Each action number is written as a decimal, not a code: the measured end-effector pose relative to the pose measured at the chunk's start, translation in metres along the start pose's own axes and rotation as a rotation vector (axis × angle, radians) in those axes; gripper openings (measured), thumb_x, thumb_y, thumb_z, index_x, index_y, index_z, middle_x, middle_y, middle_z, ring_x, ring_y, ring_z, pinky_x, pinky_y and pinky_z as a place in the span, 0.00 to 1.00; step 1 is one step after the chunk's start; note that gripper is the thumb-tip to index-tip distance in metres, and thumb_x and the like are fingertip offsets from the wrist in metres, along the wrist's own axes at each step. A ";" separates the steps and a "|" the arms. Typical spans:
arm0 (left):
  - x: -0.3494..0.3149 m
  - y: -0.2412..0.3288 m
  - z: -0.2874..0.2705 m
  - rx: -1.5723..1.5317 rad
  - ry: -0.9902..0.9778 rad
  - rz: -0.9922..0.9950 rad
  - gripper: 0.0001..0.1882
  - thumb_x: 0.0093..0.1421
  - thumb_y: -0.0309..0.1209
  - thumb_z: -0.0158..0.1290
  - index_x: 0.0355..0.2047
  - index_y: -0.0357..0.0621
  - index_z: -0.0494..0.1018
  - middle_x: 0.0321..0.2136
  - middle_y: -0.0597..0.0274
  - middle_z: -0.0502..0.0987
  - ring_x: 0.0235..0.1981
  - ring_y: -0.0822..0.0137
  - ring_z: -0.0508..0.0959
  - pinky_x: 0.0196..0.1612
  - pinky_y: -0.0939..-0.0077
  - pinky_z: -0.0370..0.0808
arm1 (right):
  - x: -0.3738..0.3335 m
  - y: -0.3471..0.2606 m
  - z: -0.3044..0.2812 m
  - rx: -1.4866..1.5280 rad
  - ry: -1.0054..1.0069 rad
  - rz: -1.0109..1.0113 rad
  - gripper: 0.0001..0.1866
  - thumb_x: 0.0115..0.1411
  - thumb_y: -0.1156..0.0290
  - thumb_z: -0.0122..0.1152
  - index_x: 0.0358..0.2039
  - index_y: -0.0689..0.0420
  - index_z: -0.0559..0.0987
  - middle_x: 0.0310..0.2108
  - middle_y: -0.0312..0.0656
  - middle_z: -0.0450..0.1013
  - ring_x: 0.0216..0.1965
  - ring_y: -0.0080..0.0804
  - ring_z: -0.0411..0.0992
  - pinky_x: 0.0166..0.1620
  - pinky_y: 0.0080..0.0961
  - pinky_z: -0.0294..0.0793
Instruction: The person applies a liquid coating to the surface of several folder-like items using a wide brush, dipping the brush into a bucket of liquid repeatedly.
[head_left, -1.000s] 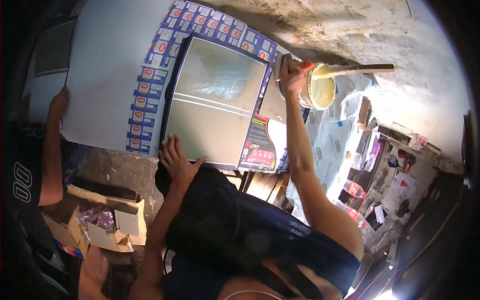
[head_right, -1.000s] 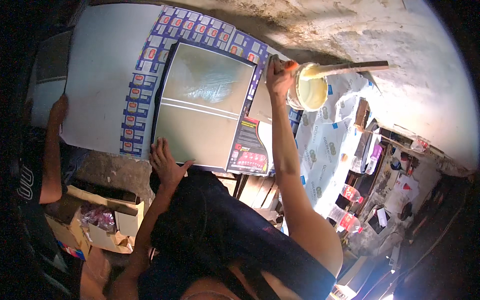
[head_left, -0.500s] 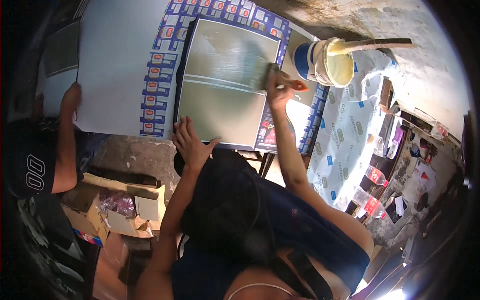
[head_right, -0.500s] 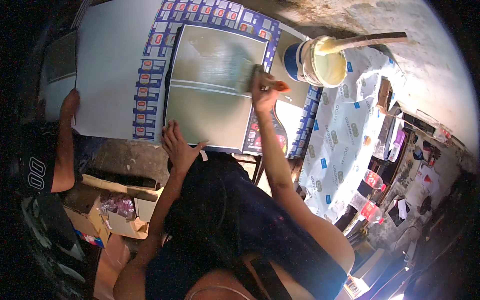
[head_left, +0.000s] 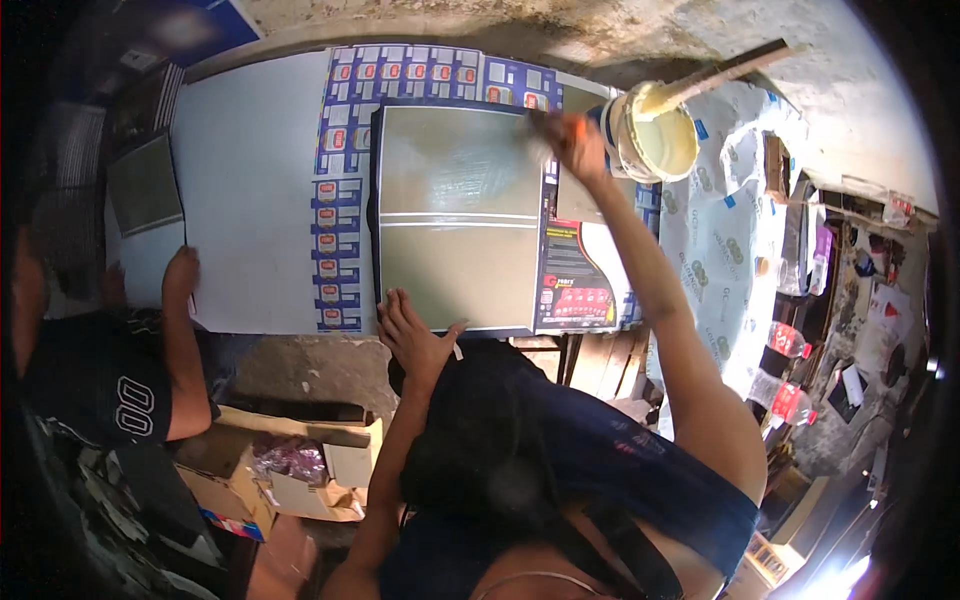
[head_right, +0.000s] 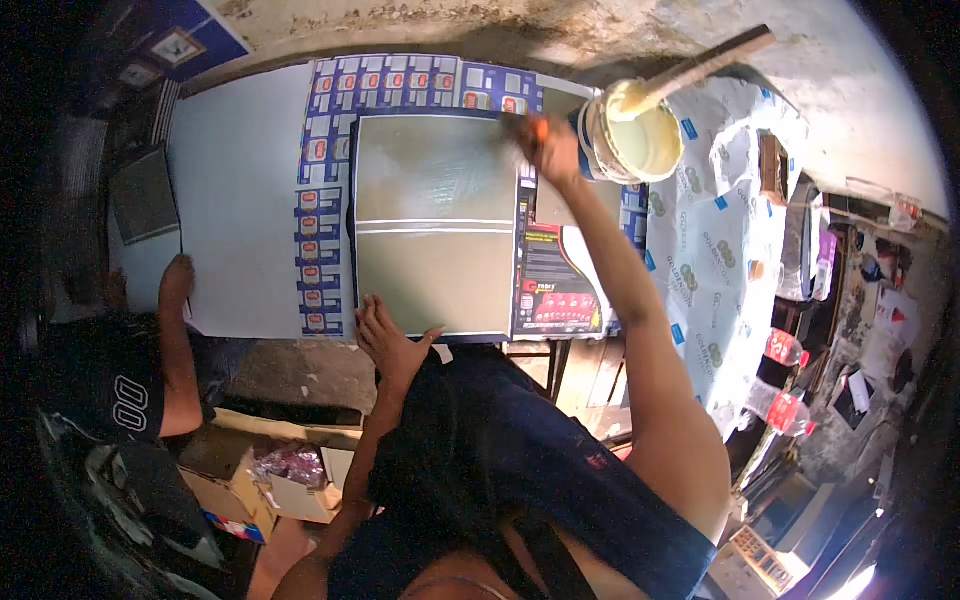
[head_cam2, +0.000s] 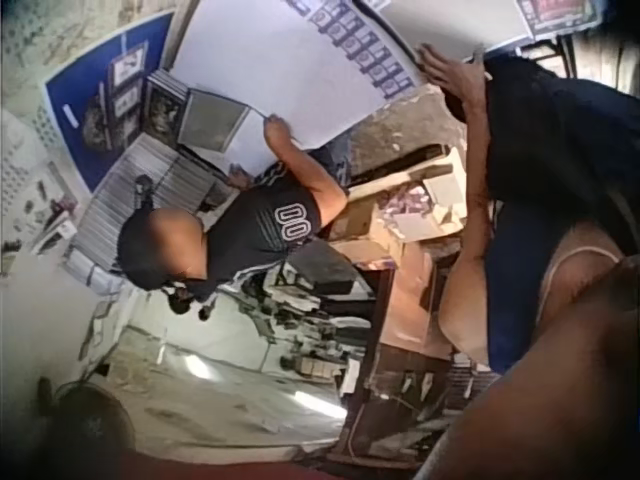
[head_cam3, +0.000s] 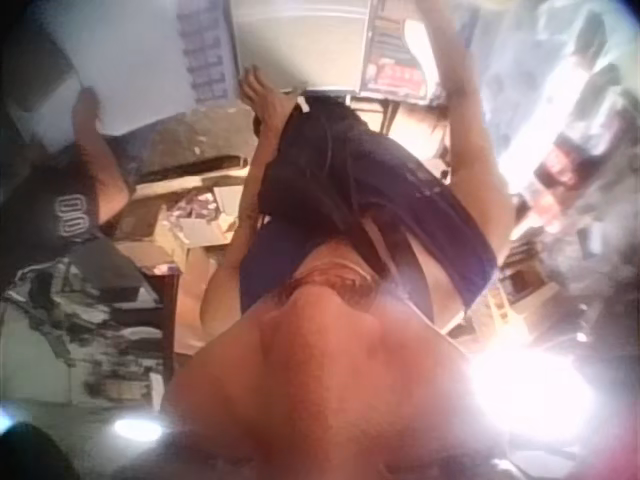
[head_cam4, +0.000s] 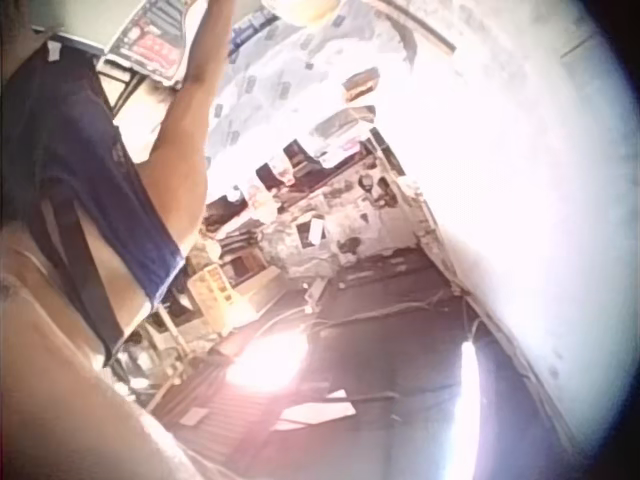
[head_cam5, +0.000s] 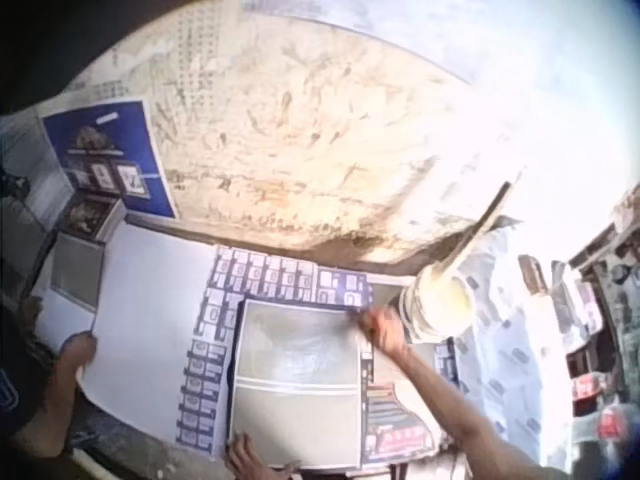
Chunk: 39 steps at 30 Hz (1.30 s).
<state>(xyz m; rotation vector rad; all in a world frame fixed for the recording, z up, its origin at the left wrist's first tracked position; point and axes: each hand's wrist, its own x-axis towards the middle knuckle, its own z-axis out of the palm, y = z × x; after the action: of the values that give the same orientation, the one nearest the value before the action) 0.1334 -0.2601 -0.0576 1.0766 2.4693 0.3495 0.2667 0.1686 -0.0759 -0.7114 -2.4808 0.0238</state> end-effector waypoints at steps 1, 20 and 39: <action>-0.002 0.000 0.001 0.012 -0.003 -0.021 0.65 0.41 0.61 0.67 0.68 0.36 0.48 0.67 0.46 0.51 0.68 0.41 0.49 0.66 0.39 0.47 | 0.031 0.005 -0.012 -0.062 -0.036 0.023 0.13 0.57 0.62 0.64 0.41 0.53 0.79 0.30 0.46 0.76 0.33 0.47 0.75 0.35 0.40 0.75; -0.005 -0.009 0.012 0.081 0.063 -0.008 0.66 0.41 0.72 0.59 0.67 0.35 0.50 0.66 0.47 0.53 0.68 0.40 0.51 0.63 0.38 0.52 | 0.116 -0.131 -0.021 0.674 -0.631 -0.381 0.13 0.52 0.67 0.68 0.37 0.54 0.76 0.33 0.44 0.76 0.46 0.41 0.73 0.48 0.50 0.72; -0.006 -0.012 0.016 -0.141 0.131 -0.030 0.71 0.36 0.66 0.68 0.66 0.29 0.44 0.65 0.39 0.48 0.67 0.39 0.48 0.65 0.39 0.49 | 0.146 -0.175 0.032 0.311 -0.410 -0.433 0.08 0.52 0.63 0.60 0.34 0.46 0.79 0.35 0.37 0.75 0.41 0.39 0.72 0.41 0.39 0.68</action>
<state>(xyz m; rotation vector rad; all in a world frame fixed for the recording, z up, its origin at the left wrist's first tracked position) 0.1369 -0.2721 -0.0742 0.9860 2.5278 0.5935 0.0620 0.0946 -0.0007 -0.0292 -2.8749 0.4203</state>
